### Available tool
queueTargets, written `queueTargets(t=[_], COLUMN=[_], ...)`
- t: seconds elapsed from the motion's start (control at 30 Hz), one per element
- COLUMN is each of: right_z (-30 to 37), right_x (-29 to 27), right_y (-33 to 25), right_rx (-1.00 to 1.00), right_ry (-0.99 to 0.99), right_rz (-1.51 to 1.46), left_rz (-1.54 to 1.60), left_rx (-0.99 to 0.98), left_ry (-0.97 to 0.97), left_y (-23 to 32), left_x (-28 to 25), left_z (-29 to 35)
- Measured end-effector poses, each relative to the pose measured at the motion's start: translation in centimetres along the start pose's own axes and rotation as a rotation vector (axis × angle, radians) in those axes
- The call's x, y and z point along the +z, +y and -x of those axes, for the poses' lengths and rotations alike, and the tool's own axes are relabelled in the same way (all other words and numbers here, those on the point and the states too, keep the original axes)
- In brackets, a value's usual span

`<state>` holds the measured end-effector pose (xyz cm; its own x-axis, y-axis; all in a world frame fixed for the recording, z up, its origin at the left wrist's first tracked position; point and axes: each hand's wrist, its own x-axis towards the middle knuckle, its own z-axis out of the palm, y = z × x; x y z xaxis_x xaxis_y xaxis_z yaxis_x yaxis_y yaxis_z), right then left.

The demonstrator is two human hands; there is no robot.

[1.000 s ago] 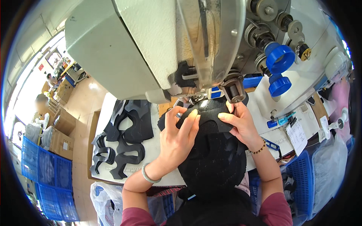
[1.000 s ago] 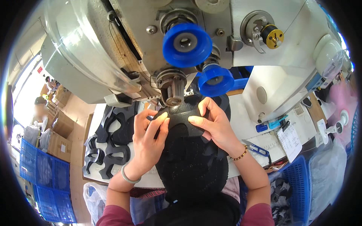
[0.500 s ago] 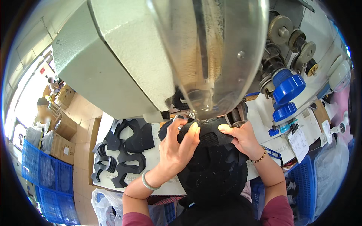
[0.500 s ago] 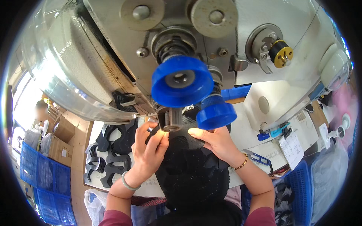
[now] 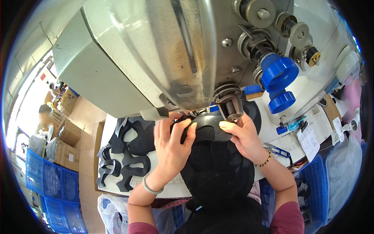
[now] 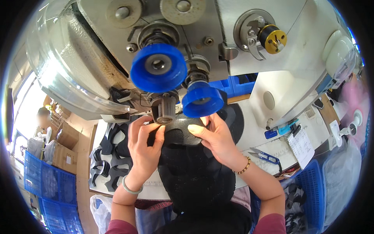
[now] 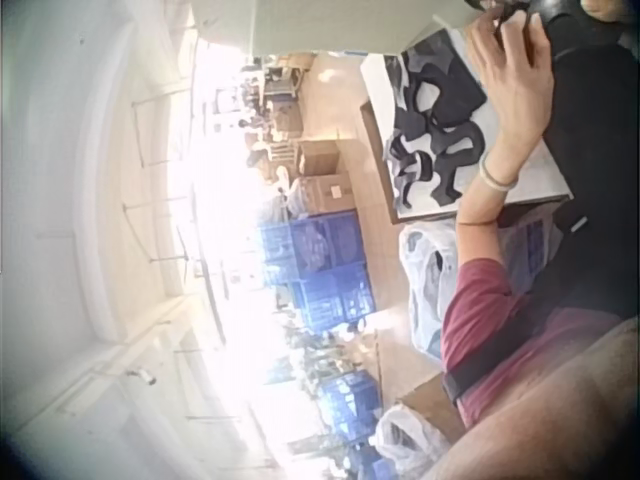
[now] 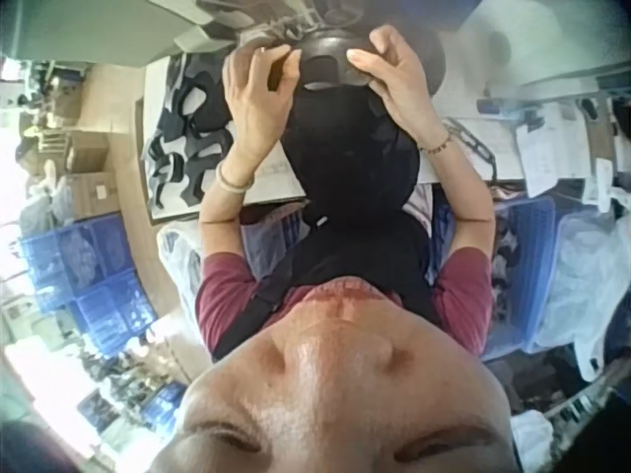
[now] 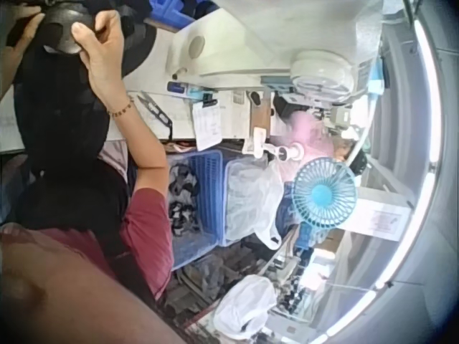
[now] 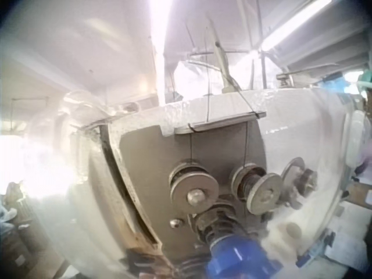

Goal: The person aligns pieces of shoe upper fabric and stitches them together using a sewing machine.

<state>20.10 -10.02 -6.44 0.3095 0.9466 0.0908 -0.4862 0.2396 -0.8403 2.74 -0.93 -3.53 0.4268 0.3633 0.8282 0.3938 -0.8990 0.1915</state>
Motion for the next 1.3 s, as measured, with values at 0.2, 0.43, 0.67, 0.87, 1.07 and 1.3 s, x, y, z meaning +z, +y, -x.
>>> queueTargets(t=[0.2, 0.43, 0.67, 0.87, 1.07, 1.3], right_z=[2.9, 7.3, 6.5, 2.1, 2.1, 2.7], right_x=[5.2, 7.4, 3.2, -2.3, -3.9, -3.7], right_y=[1.9, -0.4, -6.1, -8.1, -7.1, -5.7], right_rx=[-0.125, 0.047, -0.740, 0.087, 0.052, -0.291], right_ry=[0.181, 0.086, 0.076, -0.308, -0.373, -0.291], right_rz=[-0.078, -0.222, 1.181, 1.040, 0.823, 1.000], left_rz=[-0.052, -0.152, -0.127, -0.051, 0.538, 0.527], left_rx=[0.274, 0.421, 0.463, 0.377, -0.545, -0.197], left_ry=[-0.193, -0.223, -0.201, -0.163, 0.097, -0.564], left_y=[1.6, 1.0, 0.3, 0.0, -0.4, 6.3], left_x=[-1.5, -1.3, -1.5, -1.2, -1.0, 0.5], left_z=[1.2, 0.6, 0.0, 0.7, 3.9, 2.5])
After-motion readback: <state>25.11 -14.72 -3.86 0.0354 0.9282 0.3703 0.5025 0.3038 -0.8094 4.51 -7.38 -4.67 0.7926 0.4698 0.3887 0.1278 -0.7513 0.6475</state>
